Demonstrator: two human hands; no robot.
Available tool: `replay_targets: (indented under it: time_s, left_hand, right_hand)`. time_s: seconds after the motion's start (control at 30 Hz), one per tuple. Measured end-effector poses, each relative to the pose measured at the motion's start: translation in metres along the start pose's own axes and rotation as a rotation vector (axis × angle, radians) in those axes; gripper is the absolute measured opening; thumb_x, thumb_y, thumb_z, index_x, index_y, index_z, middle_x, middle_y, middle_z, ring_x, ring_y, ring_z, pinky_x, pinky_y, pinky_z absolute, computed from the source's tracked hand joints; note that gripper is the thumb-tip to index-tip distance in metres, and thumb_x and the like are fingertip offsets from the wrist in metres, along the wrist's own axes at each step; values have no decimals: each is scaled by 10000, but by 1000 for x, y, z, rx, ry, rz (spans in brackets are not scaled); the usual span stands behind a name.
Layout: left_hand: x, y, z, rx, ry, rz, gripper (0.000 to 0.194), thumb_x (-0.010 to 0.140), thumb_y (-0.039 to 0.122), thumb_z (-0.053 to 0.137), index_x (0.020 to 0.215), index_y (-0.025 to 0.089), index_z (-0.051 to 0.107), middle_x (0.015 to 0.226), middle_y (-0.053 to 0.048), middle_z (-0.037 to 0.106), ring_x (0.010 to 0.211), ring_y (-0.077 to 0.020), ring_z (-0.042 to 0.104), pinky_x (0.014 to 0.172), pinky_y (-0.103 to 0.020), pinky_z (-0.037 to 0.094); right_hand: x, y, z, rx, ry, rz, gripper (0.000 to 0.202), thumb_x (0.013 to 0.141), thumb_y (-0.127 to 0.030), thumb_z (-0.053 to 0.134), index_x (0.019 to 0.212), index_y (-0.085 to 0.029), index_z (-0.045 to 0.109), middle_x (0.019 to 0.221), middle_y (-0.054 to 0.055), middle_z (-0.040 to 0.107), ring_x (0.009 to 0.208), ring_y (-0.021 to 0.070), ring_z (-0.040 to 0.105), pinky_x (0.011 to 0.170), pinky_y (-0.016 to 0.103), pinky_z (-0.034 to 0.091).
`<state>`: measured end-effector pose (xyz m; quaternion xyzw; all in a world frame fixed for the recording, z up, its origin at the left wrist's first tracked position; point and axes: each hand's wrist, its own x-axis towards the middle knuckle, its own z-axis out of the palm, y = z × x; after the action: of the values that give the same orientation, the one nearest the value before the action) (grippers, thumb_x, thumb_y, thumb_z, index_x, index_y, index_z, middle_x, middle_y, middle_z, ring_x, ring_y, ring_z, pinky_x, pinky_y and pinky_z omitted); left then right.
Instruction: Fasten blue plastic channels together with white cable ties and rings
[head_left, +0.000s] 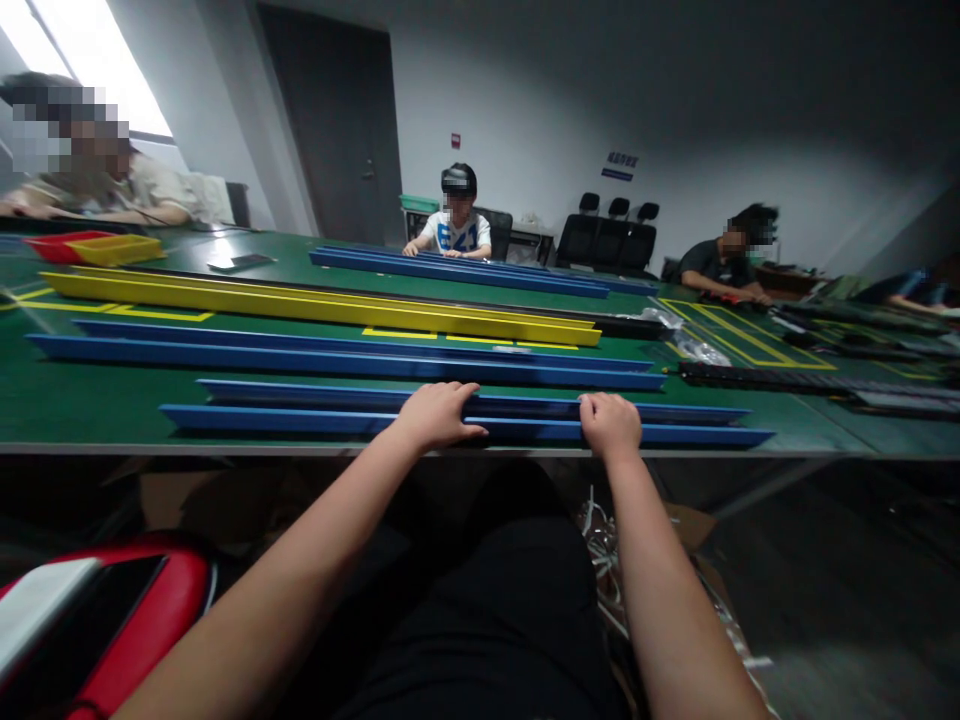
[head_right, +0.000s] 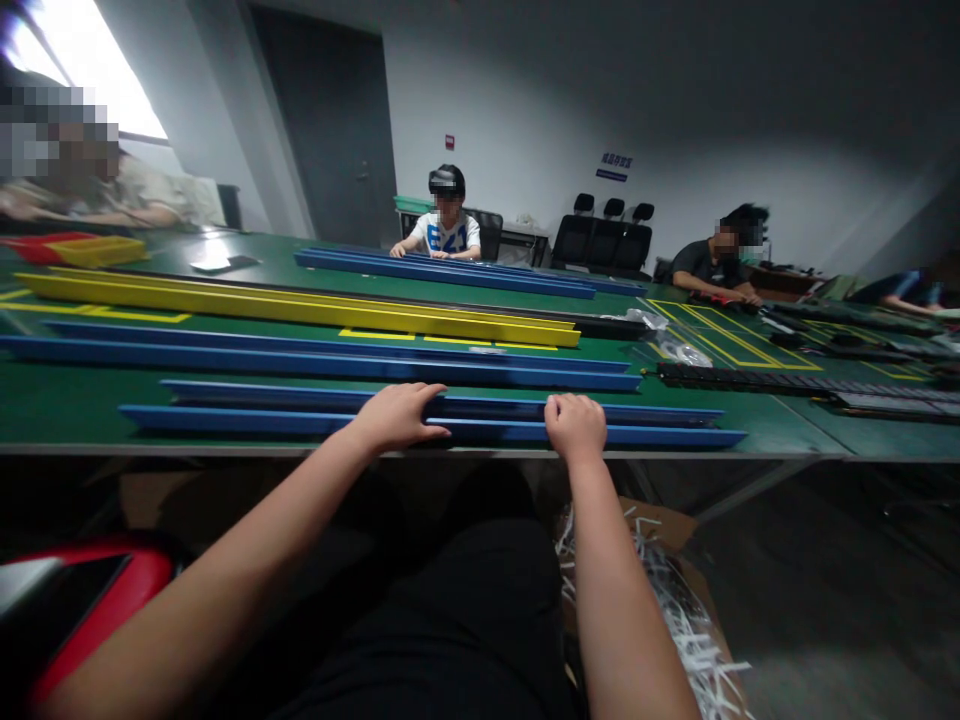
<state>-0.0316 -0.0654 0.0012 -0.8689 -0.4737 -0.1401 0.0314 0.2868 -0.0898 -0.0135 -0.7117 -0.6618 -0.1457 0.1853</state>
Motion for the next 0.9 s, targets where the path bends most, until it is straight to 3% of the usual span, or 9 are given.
replay_targets:
  time_s: [0.13, 0.23, 0.3, 0.4, 0.47, 0.57, 0.63, 0.73, 0.9]
  left_hand:
    - [-18, -33, -10, 32, -49, -40, 803, 679, 766, 563, 1306, 264, 538, 1212, -101, 652, 1089, -307, 599, 899, -380, 425]
    - [-20, -32, -10, 63, -22, -69, 779, 669, 772, 563, 1240, 242, 582, 1136, -105, 676, 1038, -312, 613, 860, -382, 430]
    - [-21, -27, -9, 74, 20, -62, 733, 675, 743, 588, 1208, 239, 593, 1101, -95, 681, 1019, -303, 613, 859, -380, 426]
    - [-27, -22, -9, 64, 95, -45, 661, 681, 658, 656, 1192, 244, 587, 1089, -80, 677, 1036, -286, 595, 893, -381, 410]
    - [-34, -17, -9, 55, 136, -35, 630, 678, 590, 700, 1194, 249, 577, 1105, -78, 668, 1054, -283, 577, 908, -391, 400]
    - [-44, -7, -10, 49, 189, -27, 629, 669, 514, 740, 1210, 249, 561, 1128, -87, 657, 1060, -294, 558, 919, -418, 388]
    - [-49, 2, -12, 47, 229, -29, 636, 667, 491, 749, 1221, 244, 557, 1135, -94, 654, 1059, -304, 551, 929, -437, 379]
    - [-53, 17, -15, 44, 281, -30, 623, 687, 469, 734, 1240, 241, 559, 1160, -104, 647, 1075, -320, 542, 947, -461, 366]
    - [-57, 41, -21, 59, 328, -1, 572, 789, 498, 629, 1290, 235, 546, 1228, -108, 627, 1105, -318, 535, 964, -477, 353]
  right_hand:
    - [0, 20, -10, 102, -19, 35, 389, 930, -354, 352, 924, -188, 704, 1055, 91, 687, 1049, 227, 534, 924, 334, 326]
    - [-17, 9, -14, 352, 212, 155, 368, 914, -368, 353, 916, -175, 666, 1048, 114, 667, 1042, 224, 545, 933, 342, 366]
    - [-37, -8, -13, 630, 327, 313, 349, 913, -389, 348, 857, -183, 623, 889, 87, 660, 871, 197, 588, 819, 319, 436]
    - [-69, -39, -10, 1182, 195, 481, 282, 878, -447, 444, 790, -201, 547, 574, -38, 505, 493, 126, 487, 533, 257, 435]
    - [-85, -59, -11, 1472, 62, 578, 299, 862, -481, 496, 790, -192, 531, 535, -59, 476, 423, 107, 461, 453, 231, 416]
    - [-94, -80, -20, 1695, -303, 788, 393, 866, -561, 511, 952, -178, 534, 761, 49, 661, 557, 167, 635, 502, 291, 512]
    - [-92, -90, -29, 1814, -458, 863, 425, 878, -589, 493, 989, -180, 522, 932, 118, 685, 736, 215, 698, 609, 352, 564]
    - [-87, -108, -41, 1979, -483, 890, 410, 881, -580, 508, 998, -187, 532, 1021, 132, 670, 914, 231, 693, 767, 386, 572]
    - [-85, -145, -47, 2123, -347, 896, 348, 859, -457, 602, 1118, -245, 506, 1077, 62, 641, 1067, 213, 644, 902, 437, 540]
